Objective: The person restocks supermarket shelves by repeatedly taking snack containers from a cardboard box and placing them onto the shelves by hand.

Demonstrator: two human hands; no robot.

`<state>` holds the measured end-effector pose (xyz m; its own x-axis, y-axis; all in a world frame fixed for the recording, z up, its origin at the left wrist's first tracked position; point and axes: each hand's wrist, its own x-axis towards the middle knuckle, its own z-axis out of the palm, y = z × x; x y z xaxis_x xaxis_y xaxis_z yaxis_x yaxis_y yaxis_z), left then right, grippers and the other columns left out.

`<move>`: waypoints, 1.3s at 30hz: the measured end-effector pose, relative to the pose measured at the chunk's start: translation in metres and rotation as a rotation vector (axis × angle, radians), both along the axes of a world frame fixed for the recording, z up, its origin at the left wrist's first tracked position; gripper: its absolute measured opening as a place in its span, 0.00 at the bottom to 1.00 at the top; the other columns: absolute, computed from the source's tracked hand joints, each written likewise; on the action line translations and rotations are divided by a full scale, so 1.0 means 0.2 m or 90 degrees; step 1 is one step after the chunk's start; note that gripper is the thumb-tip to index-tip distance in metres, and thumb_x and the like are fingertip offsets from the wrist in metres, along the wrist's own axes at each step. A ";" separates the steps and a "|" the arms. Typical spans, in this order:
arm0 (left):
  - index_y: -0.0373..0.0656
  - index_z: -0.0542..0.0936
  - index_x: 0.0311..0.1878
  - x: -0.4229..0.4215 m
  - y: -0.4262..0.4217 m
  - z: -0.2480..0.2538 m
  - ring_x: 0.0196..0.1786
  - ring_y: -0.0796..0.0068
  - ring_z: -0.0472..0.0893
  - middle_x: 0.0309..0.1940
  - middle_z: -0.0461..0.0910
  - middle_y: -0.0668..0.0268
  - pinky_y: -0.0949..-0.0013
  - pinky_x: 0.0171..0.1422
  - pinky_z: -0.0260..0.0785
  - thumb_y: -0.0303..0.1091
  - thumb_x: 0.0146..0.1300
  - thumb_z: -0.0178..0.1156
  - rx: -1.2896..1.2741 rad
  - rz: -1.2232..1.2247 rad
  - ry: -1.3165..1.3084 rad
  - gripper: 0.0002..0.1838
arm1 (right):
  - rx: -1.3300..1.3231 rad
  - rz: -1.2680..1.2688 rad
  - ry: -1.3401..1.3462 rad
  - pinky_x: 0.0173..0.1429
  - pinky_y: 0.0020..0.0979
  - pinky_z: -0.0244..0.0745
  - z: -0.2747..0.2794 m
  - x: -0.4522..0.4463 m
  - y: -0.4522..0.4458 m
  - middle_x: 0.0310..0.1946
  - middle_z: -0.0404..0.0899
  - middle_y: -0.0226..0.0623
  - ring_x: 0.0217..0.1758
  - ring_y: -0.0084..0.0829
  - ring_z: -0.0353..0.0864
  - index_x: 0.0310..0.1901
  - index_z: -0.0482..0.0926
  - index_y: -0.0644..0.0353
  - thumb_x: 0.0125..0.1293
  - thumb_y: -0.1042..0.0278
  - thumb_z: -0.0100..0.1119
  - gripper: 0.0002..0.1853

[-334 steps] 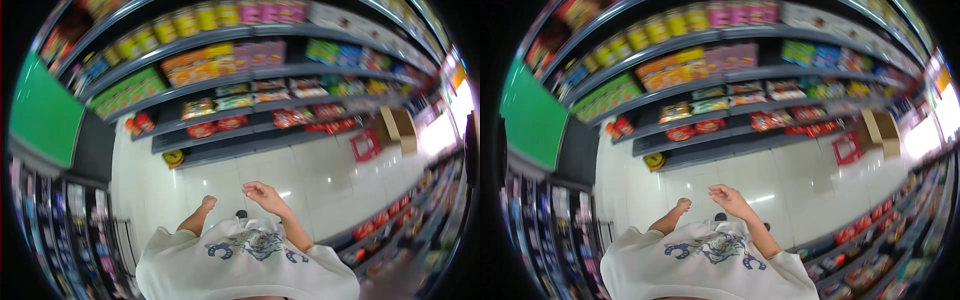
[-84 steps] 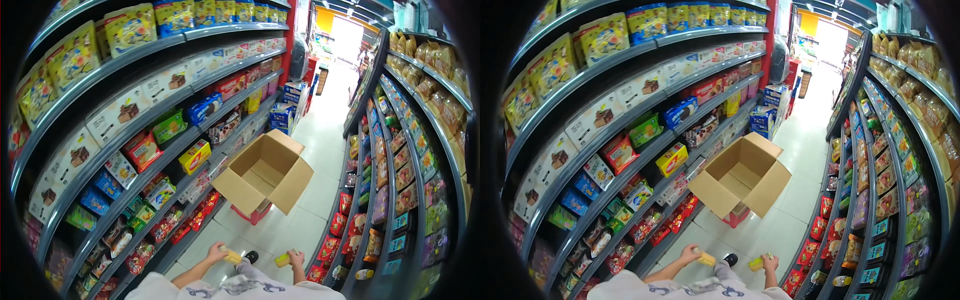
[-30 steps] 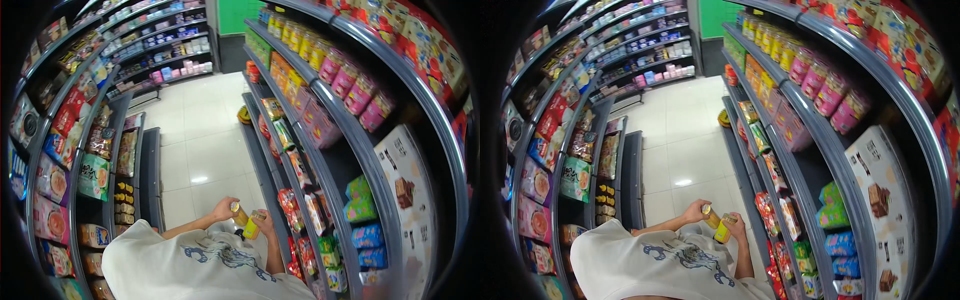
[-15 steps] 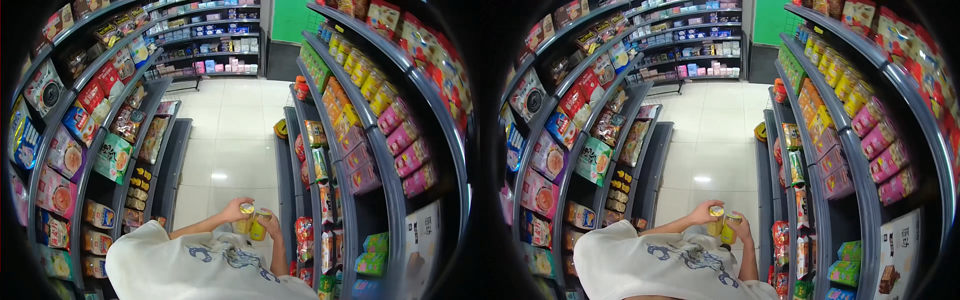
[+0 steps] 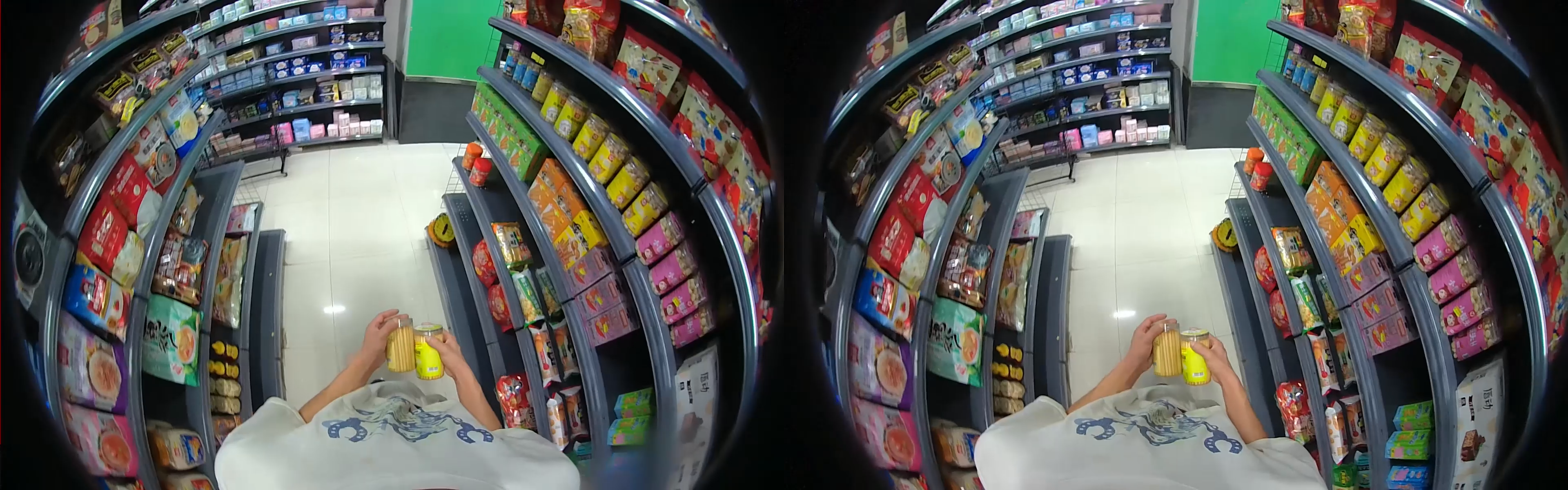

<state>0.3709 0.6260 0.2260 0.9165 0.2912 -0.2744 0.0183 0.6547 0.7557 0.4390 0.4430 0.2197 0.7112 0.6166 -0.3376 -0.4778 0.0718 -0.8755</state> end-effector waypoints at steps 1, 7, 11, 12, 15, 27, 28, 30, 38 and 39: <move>0.34 0.68 0.60 0.01 0.06 0.00 0.52 0.67 0.78 0.55 0.76 0.55 0.65 0.57 0.73 0.34 0.66 0.56 -0.031 0.005 0.015 0.22 | 0.000 0.016 -0.003 0.53 0.29 0.76 0.00 0.02 0.06 0.48 0.79 0.37 0.49 0.27 0.79 0.61 0.70 0.64 0.63 0.70 0.58 0.25; 0.40 0.66 0.63 0.14 0.38 -0.10 0.53 0.64 0.78 0.53 0.77 0.57 0.60 0.57 0.75 0.45 0.73 0.42 -0.060 -0.094 0.028 0.23 | 0.008 0.006 -0.038 0.53 0.28 0.75 0.07 0.11 0.37 0.50 0.78 0.35 0.50 0.24 0.78 0.63 0.69 0.62 0.65 0.68 0.59 0.25; 0.42 0.66 0.64 0.32 0.48 -0.16 0.52 0.64 0.79 0.52 0.77 0.58 0.60 0.56 0.75 0.49 0.74 0.40 -0.048 -0.187 0.054 0.24 | 0.015 -0.024 0.015 0.54 0.28 0.75 0.10 0.19 0.44 0.51 0.77 0.35 0.51 0.24 0.78 0.63 0.69 0.62 0.66 0.67 0.58 0.24; 0.43 0.66 0.64 0.36 0.49 -0.14 0.52 0.64 0.79 0.52 0.77 0.59 0.60 0.56 0.75 0.50 0.74 0.40 -0.045 -0.215 0.068 0.25 | 0.019 -0.029 0.032 0.54 0.28 0.75 0.10 0.22 0.44 0.50 0.78 0.35 0.51 0.24 0.78 0.63 0.69 0.62 0.66 0.67 0.58 0.24; 0.43 0.67 0.63 0.47 0.50 -0.08 0.50 0.65 0.80 0.52 0.77 0.59 0.60 0.54 0.75 0.51 0.72 0.41 -0.099 -0.260 0.099 0.26 | 0.019 -0.012 0.073 0.58 0.28 0.72 0.05 0.34 0.44 0.53 0.76 0.36 0.53 0.26 0.77 0.65 0.66 0.62 0.68 0.67 0.55 0.25; 0.37 0.73 0.58 1.11 0.67 0.07 0.49 0.58 0.81 0.49 0.80 0.54 0.54 0.55 0.75 0.48 0.68 0.47 -0.297 -0.146 0.073 0.25 | 0.015 -0.133 0.112 0.46 0.36 0.80 -0.02 1.19 0.63 0.43 0.80 0.41 0.42 0.33 0.82 0.57 0.69 0.60 0.65 0.65 0.56 0.20; 0.36 0.70 0.62 1.20 0.74 0.03 0.57 0.55 0.78 0.57 0.75 0.51 0.51 0.62 0.71 0.48 0.71 0.41 -0.316 -0.169 -0.010 0.28 | 0.049 -0.125 0.066 0.46 0.35 0.80 0.10 1.24 0.64 0.41 0.81 0.41 0.41 0.33 0.82 0.55 0.71 0.61 0.66 0.63 0.52 0.18; 0.34 0.67 0.64 1.34 0.79 0.21 0.56 0.58 0.78 0.57 0.75 0.51 0.55 0.62 0.71 0.53 0.72 0.41 -0.277 -0.151 -0.074 0.31 | 0.186 -0.046 0.151 0.45 0.36 0.81 0.09 1.40 0.62 0.44 0.79 0.39 0.43 0.31 0.82 0.55 0.71 0.61 0.67 0.60 0.53 0.19; 0.31 0.58 0.68 1.60 0.78 0.61 0.62 0.54 0.72 0.65 0.65 0.50 0.55 0.67 0.68 0.61 0.68 0.43 -0.351 -0.149 -0.281 0.41 | 0.118 -0.108 0.006 0.59 0.35 0.73 0.16 1.61 0.63 0.51 0.77 0.40 0.53 0.33 0.78 0.61 0.69 0.61 0.68 0.56 0.51 0.24; 0.32 0.60 0.67 1.64 0.76 0.62 0.60 0.56 0.73 0.63 0.67 0.50 0.51 0.65 0.69 0.61 0.68 0.45 -0.355 -0.159 -0.275 0.40 | 0.119 -0.090 0.033 0.61 0.34 0.71 0.17 1.63 0.61 0.53 0.76 0.39 0.55 0.32 0.76 0.62 0.69 0.61 0.68 0.56 0.51 0.25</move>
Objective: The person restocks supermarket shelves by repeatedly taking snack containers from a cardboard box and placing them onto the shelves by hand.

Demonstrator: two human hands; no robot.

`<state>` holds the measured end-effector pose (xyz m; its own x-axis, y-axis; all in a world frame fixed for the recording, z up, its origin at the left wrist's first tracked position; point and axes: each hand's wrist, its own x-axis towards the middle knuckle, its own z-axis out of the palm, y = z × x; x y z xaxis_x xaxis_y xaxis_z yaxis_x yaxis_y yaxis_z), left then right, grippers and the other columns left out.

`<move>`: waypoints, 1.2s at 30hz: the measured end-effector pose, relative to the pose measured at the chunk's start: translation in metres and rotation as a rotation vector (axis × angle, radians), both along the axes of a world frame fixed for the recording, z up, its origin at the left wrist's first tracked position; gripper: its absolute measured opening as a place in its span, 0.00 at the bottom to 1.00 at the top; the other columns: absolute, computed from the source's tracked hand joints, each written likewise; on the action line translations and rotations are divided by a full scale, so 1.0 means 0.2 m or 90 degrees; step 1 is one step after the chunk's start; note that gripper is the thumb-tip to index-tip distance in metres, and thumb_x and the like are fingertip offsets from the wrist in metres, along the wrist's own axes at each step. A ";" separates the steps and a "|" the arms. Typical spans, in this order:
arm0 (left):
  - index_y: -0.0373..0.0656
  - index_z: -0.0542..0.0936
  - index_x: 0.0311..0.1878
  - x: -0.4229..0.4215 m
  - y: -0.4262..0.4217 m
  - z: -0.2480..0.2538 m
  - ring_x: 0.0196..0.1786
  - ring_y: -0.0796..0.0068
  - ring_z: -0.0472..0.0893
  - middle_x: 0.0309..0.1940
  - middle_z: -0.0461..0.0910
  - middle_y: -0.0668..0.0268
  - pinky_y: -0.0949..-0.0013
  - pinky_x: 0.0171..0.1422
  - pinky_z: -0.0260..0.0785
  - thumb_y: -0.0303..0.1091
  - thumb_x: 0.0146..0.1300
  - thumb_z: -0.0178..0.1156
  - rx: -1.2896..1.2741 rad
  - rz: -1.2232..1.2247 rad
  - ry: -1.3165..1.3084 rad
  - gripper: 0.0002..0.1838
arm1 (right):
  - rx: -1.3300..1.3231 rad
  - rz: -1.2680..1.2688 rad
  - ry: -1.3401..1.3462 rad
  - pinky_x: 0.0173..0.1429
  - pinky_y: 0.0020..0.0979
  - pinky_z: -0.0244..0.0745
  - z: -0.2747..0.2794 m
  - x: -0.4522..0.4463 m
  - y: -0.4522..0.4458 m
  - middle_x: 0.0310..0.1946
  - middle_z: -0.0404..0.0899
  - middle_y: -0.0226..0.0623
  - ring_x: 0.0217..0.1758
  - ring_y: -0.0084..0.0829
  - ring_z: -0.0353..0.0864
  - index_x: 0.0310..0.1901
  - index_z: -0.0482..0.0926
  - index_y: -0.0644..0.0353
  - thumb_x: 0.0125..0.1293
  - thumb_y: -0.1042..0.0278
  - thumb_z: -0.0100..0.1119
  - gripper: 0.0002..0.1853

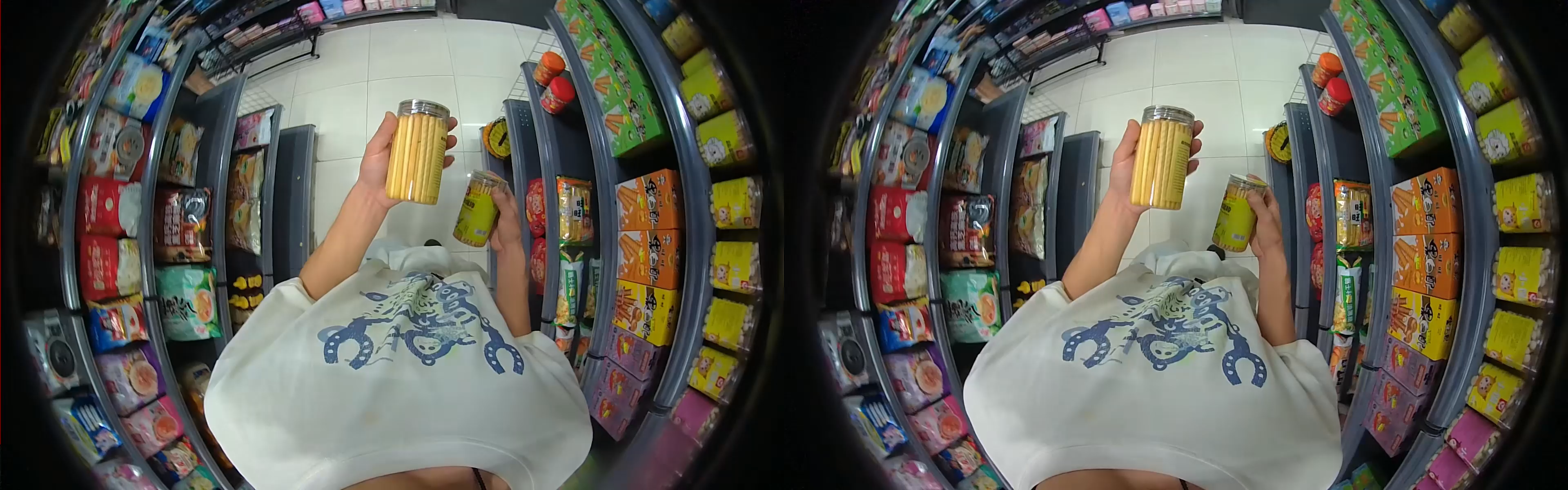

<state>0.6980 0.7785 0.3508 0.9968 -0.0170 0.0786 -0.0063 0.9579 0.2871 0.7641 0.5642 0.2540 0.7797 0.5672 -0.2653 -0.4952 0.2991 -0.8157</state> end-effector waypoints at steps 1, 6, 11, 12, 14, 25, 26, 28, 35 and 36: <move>0.33 0.61 0.67 0.03 -0.02 0.01 0.60 0.56 0.73 0.62 0.67 0.50 0.50 0.65 0.69 0.61 0.68 0.45 0.043 0.010 0.027 0.40 | 0.015 -0.003 0.023 0.61 0.34 0.71 -0.02 0.02 -0.01 0.53 0.76 0.39 0.55 0.32 0.76 0.62 0.69 0.61 0.68 0.56 0.51 0.25; 0.34 0.65 0.64 0.18 -0.08 -0.01 0.57 0.56 0.74 0.56 0.71 0.52 0.47 0.62 0.70 0.65 0.65 0.46 0.093 0.006 0.106 0.41 | 0.061 -0.033 0.112 0.61 0.35 0.71 -0.12 0.10 -0.09 0.53 0.77 0.39 0.55 0.33 0.77 0.62 0.69 0.61 0.67 0.56 0.51 0.26; 0.38 0.64 0.66 0.33 -0.09 -0.05 0.55 0.57 0.74 0.53 0.72 0.51 0.47 0.64 0.69 0.70 0.58 0.52 -0.076 -0.099 -0.019 0.47 | 0.048 -0.038 0.126 0.59 0.35 0.72 -0.13 0.16 -0.12 0.52 0.77 0.40 0.54 0.33 0.77 0.63 0.67 0.62 0.67 0.58 0.51 0.26; 0.40 0.61 0.69 0.37 -0.11 -0.04 0.56 0.58 0.73 0.55 0.70 0.52 0.46 0.67 0.66 0.67 0.60 0.53 -0.111 -0.127 -0.074 0.45 | 0.063 -0.041 0.139 0.59 0.35 0.72 -0.12 0.17 -0.12 0.52 0.77 0.41 0.54 0.33 0.77 0.63 0.67 0.62 0.67 0.59 0.53 0.26; 0.42 0.61 0.69 0.42 -0.10 0.03 0.55 0.57 0.75 0.54 0.72 0.53 0.44 0.66 0.65 0.67 0.62 0.50 -0.058 -0.117 -0.014 0.43 | 0.073 -0.067 0.153 0.58 0.35 0.73 -0.12 0.20 -0.11 0.51 0.77 0.42 0.53 0.33 0.78 0.63 0.67 0.62 0.68 0.60 0.53 0.25; 0.44 0.57 0.71 0.87 0.22 0.04 0.47 0.64 0.69 0.56 0.66 0.55 0.52 0.55 0.75 0.64 0.54 0.64 -0.186 -0.330 -0.075 0.49 | 0.169 -0.254 0.186 0.55 0.36 0.75 -0.08 0.45 0.25 0.48 0.78 0.43 0.51 0.34 0.79 0.61 0.68 0.62 0.68 0.65 0.50 0.21; 0.44 0.56 0.71 0.91 0.26 0.04 0.50 0.63 0.70 0.56 0.66 0.55 0.49 0.59 0.72 0.64 0.54 0.63 -0.180 -0.332 -0.072 0.49 | 0.166 -0.264 0.179 0.55 0.36 0.75 -0.08 0.47 0.30 0.48 0.78 0.43 0.51 0.34 0.79 0.60 0.68 0.62 0.68 0.65 0.51 0.21; 0.44 0.53 0.73 1.00 0.31 0.00 0.56 0.57 0.74 0.57 0.68 0.55 0.43 0.68 0.62 0.64 0.57 0.60 -0.178 -0.349 -0.094 0.49 | 0.158 -0.287 0.172 0.54 0.35 0.75 -0.07 0.52 0.37 0.48 0.78 0.44 0.50 0.34 0.79 0.60 0.67 0.63 0.68 0.65 0.51 0.21; 0.43 0.54 0.73 1.27 0.46 -0.01 0.46 0.64 0.72 0.56 0.69 0.52 0.57 0.46 0.74 0.66 0.57 0.59 -0.248 -0.507 -0.035 0.50 | 0.115 -0.337 0.131 0.60 0.33 0.71 -0.02 0.62 0.57 0.52 0.76 0.42 0.54 0.32 0.77 0.63 0.66 0.65 0.68 0.64 0.52 0.24; 0.43 0.55 0.72 1.29 0.47 0.01 0.45 0.66 0.68 0.54 0.68 0.55 0.63 0.38 0.72 0.68 0.53 0.62 -0.228 -0.503 -0.012 0.53 | 0.115 -0.355 0.122 0.59 0.33 0.72 -0.02 0.63 0.59 0.52 0.77 0.42 0.53 0.32 0.77 0.63 0.66 0.65 0.67 0.63 0.52 0.25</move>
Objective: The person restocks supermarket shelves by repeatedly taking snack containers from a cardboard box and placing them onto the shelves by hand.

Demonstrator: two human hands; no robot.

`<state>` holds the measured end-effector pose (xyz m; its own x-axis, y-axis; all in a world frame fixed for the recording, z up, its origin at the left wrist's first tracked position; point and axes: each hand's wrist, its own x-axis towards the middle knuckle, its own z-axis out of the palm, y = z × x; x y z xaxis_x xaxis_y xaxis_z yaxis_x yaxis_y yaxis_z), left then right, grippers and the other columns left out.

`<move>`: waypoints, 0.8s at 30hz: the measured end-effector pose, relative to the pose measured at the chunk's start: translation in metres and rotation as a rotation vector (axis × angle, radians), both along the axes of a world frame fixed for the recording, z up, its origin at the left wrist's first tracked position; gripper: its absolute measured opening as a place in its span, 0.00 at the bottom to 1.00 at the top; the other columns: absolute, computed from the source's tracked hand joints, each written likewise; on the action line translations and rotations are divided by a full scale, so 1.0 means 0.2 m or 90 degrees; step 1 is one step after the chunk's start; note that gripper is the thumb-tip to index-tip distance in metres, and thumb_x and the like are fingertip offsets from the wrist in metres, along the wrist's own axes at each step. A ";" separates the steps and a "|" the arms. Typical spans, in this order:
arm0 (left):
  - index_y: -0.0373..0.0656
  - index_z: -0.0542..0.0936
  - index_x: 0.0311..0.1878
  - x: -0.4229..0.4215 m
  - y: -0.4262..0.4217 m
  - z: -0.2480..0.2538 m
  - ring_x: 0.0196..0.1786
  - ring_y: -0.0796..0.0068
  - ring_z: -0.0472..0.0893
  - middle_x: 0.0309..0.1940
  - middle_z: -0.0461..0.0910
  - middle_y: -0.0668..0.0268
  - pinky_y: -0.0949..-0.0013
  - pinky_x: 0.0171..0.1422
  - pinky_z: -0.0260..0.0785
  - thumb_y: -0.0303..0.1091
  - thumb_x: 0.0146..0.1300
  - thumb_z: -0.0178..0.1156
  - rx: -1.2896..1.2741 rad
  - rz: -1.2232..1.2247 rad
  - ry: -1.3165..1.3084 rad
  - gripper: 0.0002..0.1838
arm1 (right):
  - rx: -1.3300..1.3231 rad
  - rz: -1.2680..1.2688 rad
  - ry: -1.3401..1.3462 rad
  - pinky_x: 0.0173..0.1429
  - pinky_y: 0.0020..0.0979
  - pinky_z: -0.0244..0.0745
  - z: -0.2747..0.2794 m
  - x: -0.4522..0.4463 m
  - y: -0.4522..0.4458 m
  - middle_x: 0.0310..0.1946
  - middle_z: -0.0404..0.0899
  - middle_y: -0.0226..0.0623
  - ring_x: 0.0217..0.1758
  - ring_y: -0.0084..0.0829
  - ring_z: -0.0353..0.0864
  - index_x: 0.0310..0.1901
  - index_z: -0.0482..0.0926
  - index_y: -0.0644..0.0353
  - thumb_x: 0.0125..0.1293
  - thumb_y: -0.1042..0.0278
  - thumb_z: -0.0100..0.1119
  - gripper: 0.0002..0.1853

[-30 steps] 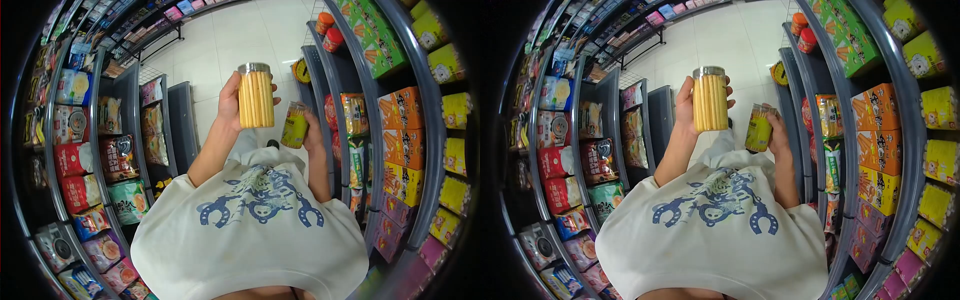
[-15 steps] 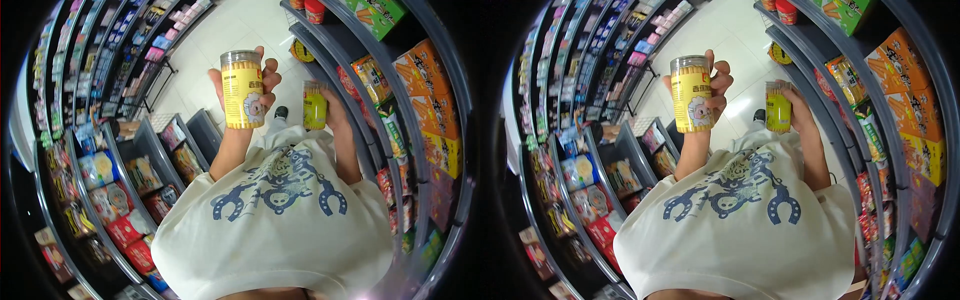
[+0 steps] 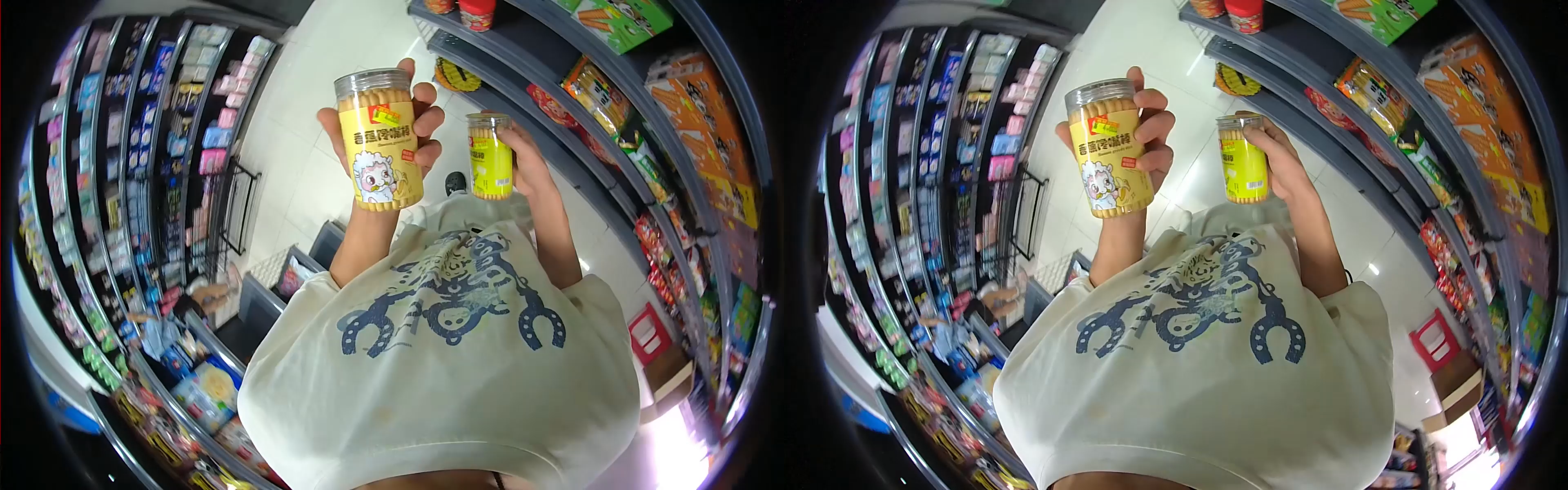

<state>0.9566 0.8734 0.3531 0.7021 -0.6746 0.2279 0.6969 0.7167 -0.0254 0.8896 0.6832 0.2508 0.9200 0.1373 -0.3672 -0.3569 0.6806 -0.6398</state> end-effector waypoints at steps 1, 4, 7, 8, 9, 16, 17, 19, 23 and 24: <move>0.43 0.57 0.71 0.04 0.02 0.00 0.44 0.68 0.66 0.52 0.66 0.59 0.66 0.37 0.71 0.64 0.51 0.66 0.018 -0.024 -0.008 0.52 | -0.006 -0.019 -0.006 0.59 0.33 0.72 0.01 0.00 0.03 0.52 0.77 0.42 0.53 0.32 0.78 0.63 0.66 0.65 0.67 0.63 0.53 0.26; 0.42 0.62 0.69 0.14 0.07 0.00 0.43 0.73 0.60 0.46 0.61 0.67 0.72 0.36 0.67 0.56 0.46 0.74 0.050 -0.085 -0.026 0.51 | -0.007 -0.085 -0.016 0.58 0.34 0.73 0.05 -0.02 0.10 0.52 0.77 0.42 0.52 0.32 0.78 0.63 0.65 0.65 0.66 0.61 0.55 0.27; 0.42 0.62 0.69 0.20 0.05 -0.01 0.43 0.73 0.61 0.46 0.61 0.67 0.71 0.38 0.66 0.57 0.46 0.74 0.044 -0.123 -0.019 0.51 | 0.006 -0.129 0.007 0.52 0.35 0.77 0.07 -0.05 0.12 0.48 0.78 0.45 0.48 0.34 0.81 0.59 0.67 0.63 0.67 0.61 0.55 0.23; 0.42 0.62 0.69 0.22 0.04 -0.01 0.44 0.73 0.61 0.46 0.61 0.67 0.69 0.41 0.65 0.57 0.47 0.74 0.031 -0.134 -0.022 0.51 | 0.001 -0.132 0.019 0.53 0.35 0.77 0.06 -0.06 0.14 0.48 0.78 0.45 0.48 0.34 0.81 0.59 0.67 0.63 0.67 0.61 0.55 0.23; 0.43 0.62 0.69 0.23 0.04 -0.01 0.44 0.73 0.61 0.46 0.61 0.67 0.69 0.41 0.65 0.57 0.47 0.74 0.027 -0.139 -0.024 0.51 | -0.004 -0.132 0.030 0.53 0.35 0.77 0.06 -0.05 0.14 0.48 0.78 0.45 0.49 0.35 0.81 0.60 0.66 0.63 0.67 0.61 0.55 0.23; 0.44 0.59 0.71 0.25 -0.02 -0.10 0.44 0.71 0.65 0.49 0.66 0.64 0.67 0.49 0.68 0.64 0.48 0.69 0.036 -0.128 -0.015 0.53 | -0.008 -0.121 0.018 0.52 0.36 0.78 0.09 -0.01 0.14 0.48 0.78 0.45 0.49 0.35 0.81 0.61 0.66 0.64 0.66 0.62 0.56 0.24; 0.45 0.58 0.72 0.25 -0.03 -0.13 0.45 0.70 0.67 0.51 0.67 0.62 0.65 0.51 0.69 0.64 0.49 0.68 0.059 -0.114 -0.027 0.53 | 0.000 -0.117 0.014 0.52 0.36 0.78 0.08 0.00 0.13 0.48 0.78 0.45 0.49 0.35 0.81 0.61 0.66 0.64 0.66 0.62 0.56 0.24; 0.45 0.57 0.72 0.26 -0.03 -0.16 0.48 0.67 0.70 0.54 0.69 0.56 0.61 0.55 0.71 0.64 0.51 0.66 0.109 -0.083 -0.059 0.52 | 0.005 -0.092 0.021 0.51 0.36 0.78 0.07 0.02 0.11 0.47 0.79 0.44 0.48 0.35 0.81 0.60 0.67 0.64 0.66 0.63 0.56 0.24; 0.46 0.52 0.74 0.26 -0.06 -0.15 0.48 0.54 0.78 0.56 0.70 0.46 0.54 0.55 0.74 0.63 0.61 0.54 0.190 -0.032 -0.003 0.46 | 0.078 -0.035 0.039 0.46 0.34 0.80 -0.01 0.08 0.01 0.45 0.80 0.42 0.44 0.33 0.83 0.58 0.70 0.65 0.65 0.65 0.59 0.22; 0.46 0.51 0.74 0.29 -0.08 -0.16 0.47 0.53 0.79 0.54 0.71 0.45 0.54 0.54 0.75 0.63 0.61 0.52 0.213 -0.024 -0.030 0.46 | 0.063 -0.044 0.035 0.47 0.34 0.80 -0.06 0.10 -0.01 0.45 0.80 0.41 0.44 0.32 0.82 0.58 0.70 0.64 0.64 0.66 0.59 0.22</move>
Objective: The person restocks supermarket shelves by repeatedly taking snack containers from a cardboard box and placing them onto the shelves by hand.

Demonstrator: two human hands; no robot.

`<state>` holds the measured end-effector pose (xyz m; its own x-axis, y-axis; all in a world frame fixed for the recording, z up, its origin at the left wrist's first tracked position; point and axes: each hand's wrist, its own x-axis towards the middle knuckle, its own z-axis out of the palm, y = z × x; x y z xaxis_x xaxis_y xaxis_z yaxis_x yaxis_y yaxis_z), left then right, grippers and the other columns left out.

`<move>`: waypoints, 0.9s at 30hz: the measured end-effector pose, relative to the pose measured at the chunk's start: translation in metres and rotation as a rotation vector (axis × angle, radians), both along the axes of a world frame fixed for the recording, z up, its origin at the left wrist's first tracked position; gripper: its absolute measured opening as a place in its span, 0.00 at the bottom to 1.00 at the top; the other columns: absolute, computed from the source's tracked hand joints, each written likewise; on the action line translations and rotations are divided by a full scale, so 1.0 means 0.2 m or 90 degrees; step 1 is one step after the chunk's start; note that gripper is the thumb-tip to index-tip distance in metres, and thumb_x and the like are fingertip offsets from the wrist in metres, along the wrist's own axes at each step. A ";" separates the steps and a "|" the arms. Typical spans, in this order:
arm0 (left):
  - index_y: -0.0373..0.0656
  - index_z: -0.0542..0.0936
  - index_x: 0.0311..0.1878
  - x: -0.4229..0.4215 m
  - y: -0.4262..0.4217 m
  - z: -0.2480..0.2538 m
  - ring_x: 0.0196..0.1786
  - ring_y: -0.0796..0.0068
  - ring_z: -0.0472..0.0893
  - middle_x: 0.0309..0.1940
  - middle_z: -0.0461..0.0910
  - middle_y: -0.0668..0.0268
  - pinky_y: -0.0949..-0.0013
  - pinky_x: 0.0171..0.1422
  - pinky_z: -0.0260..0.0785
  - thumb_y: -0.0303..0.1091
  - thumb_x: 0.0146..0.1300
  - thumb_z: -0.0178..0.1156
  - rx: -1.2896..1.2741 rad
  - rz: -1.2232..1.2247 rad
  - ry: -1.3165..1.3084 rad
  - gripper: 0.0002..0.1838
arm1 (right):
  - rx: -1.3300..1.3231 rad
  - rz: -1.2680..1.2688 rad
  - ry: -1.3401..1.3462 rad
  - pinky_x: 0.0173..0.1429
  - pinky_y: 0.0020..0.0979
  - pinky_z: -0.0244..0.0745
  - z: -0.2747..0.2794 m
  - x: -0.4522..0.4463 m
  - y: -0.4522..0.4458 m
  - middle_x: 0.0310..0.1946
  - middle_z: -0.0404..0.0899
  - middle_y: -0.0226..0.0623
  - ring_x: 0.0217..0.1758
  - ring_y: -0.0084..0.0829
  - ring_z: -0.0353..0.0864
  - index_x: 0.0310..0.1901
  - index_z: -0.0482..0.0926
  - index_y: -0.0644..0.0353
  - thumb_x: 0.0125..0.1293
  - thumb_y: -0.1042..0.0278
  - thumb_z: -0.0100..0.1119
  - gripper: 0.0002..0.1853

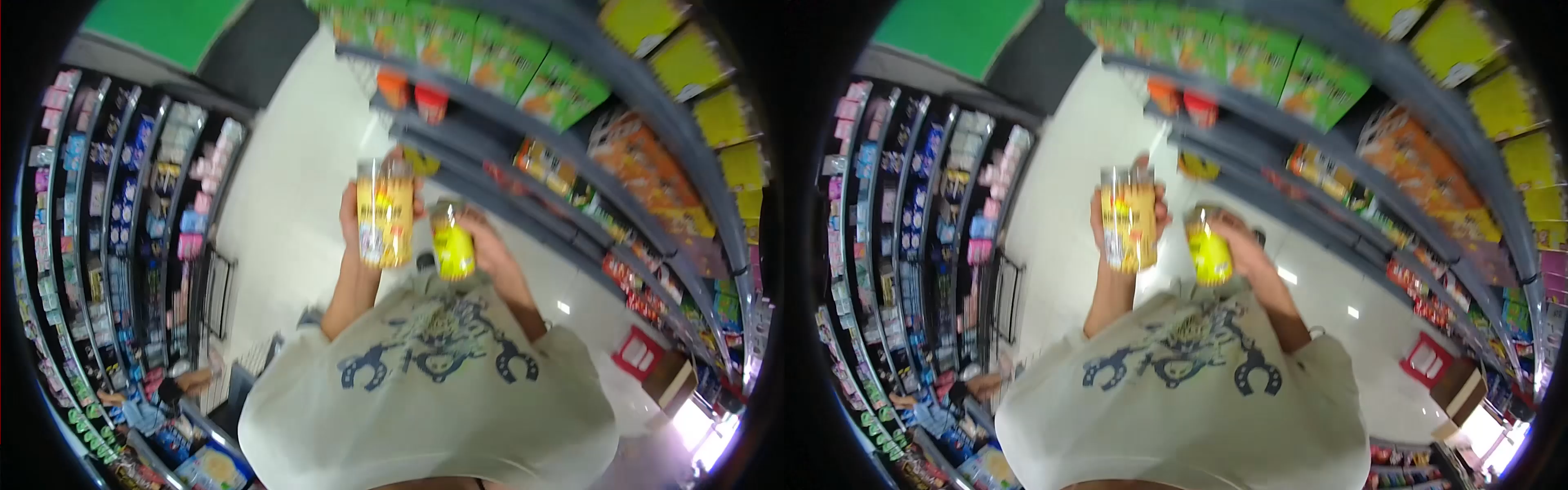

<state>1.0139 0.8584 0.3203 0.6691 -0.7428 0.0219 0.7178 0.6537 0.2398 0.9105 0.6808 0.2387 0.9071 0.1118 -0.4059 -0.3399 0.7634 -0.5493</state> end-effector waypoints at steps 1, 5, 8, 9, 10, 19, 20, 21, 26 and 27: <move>0.46 0.50 0.74 0.02 -0.03 0.01 0.46 0.52 0.80 0.53 0.72 0.45 0.53 0.52 0.75 0.63 0.62 0.50 0.023 0.002 -0.028 0.45 | -0.013 0.014 -0.019 0.47 0.33 0.80 0.03 0.03 -0.03 0.45 0.80 0.40 0.44 0.31 0.82 0.58 0.70 0.64 0.64 0.66 0.60 0.23; 0.44 0.53 0.74 0.02 -0.20 0.14 0.40 0.59 0.80 0.46 0.76 0.48 0.61 0.41 0.76 0.73 0.54 0.53 0.145 0.084 -0.149 0.54 | -0.031 0.074 -0.133 0.54 0.30 0.75 0.13 0.14 -0.20 0.49 0.77 0.38 0.49 0.28 0.79 0.60 0.68 0.63 0.64 0.69 0.57 0.22; 0.43 0.58 0.72 0.04 -0.37 0.25 0.33 0.62 0.80 0.45 0.76 0.49 0.65 0.37 0.75 0.74 0.45 0.62 0.140 0.086 -0.329 0.58 | -0.084 0.085 -0.142 0.57 0.29 0.73 0.27 0.15 -0.36 0.51 0.76 0.38 0.51 0.28 0.78 0.61 0.67 0.63 0.64 0.69 0.56 0.24; 0.43 0.59 0.72 0.06 -0.43 0.28 0.32 0.62 0.80 0.45 0.76 0.49 0.65 0.37 0.75 0.73 0.43 0.65 0.126 0.082 -0.391 0.59 | -0.090 0.081 -0.156 0.57 0.29 0.73 0.29 0.14 -0.42 0.51 0.76 0.38 0.52 0.28 0.78 0.62 0.66 0.63 0.64 0.69 0.57 0.25; 0.42 0.61 0.70 0.06 -0.48 0.35 0.33 0.61 0.81 0.45 0.76 0.49 0.65 0.36 0.75 0.67 0.38 0.73 0.125 0.083 -0.368 0.60 | -0.095 0.080 -0.170 0.57 0.30 0.73 0.30 0.13 -0.47 0.52 0.76 0.38 0.52 0.28 0.78 0.62 0.66 0.63 0.63 0.69 0.57 0.26; 0.35 0.57 0.69 0.28 -0.70 0.80 0.53 0.54 0.80 0.51 0.76 0.52 0.52 0.57 0.75 0.48 0.40 0.79 0.188 0.206 -0.600 0.57 | -0.049 -0.015 -0.201 0.54 0.33 0.75 0.22 -0.04 -0.78 0.47 0.79 0.41 0.48 0.32 0.80 0.63 0.65 0.64 0.60 0.63 0.59 0.30; 0.34 0.57 0.69 0.34 -0.71 0.84 0.54 0.51 0.79 0.53 0.75 0.50 0.50 0.58 0.74 0.48 0.42 0.78 0.192 0.233 -0.637 0.56 | -0.046 -0.036 -0.203 0.54 0.33 0.75 0.20 -0.04 -0.80 0.47 0.79 0.41 0.48 0.32 0.81 0.63 0.66 0.65 0.60 0.62 0.59 0.30; 0.34 0.56 0.69 0.39 -0.72 0.87 0.55 0.48 0.78 0.55 0.74 0.47 0.47 0.59 0.73 0.48 0.43 0.77 0.194 0.261 -0.674 0.55 | -0.043 -0.059 -0.205 0.55 0.33 0.75 0.18 -0.04 -0.81 0.47 0.80 0.42 0.48 0.32 0.81 0.63 0.66 0.65 0.60 0.62 0.59 0.31; 0.33 0.57 0.69 0.58 -0.85 1.06 0.59 0.53 0.76 0.57 0.73 0.46 0.54 0.63 0.71 0.46 0.45 0.77 0.135 0.362 -0.762 0.53 | 0.016 -0.173 -0.205 0.55 0.34 0.76 0.13 -0.02 -0.80 0.47 0.79 0.41 0.48 0.33 0.81 0.63 0.67 0.65 0.61 0.62 0.58 0.29; 0.33 0.58 0.69 0.62 -0.88 1.08 0.59 0.55 0.77 0.57 0.73 0.47 0.56 0.64 0.70 0.45 0.46 0.76 0.118 0.371 -0.779 0.52 | 0.012 -0.191 -0.202 0.54 0.34 0.76 0.13 0.00 -0.79 0.47 0.79 0.41 0.48 0.33 0.81 0.63 0.66 0.66 0.61 0.62 0.58 0.30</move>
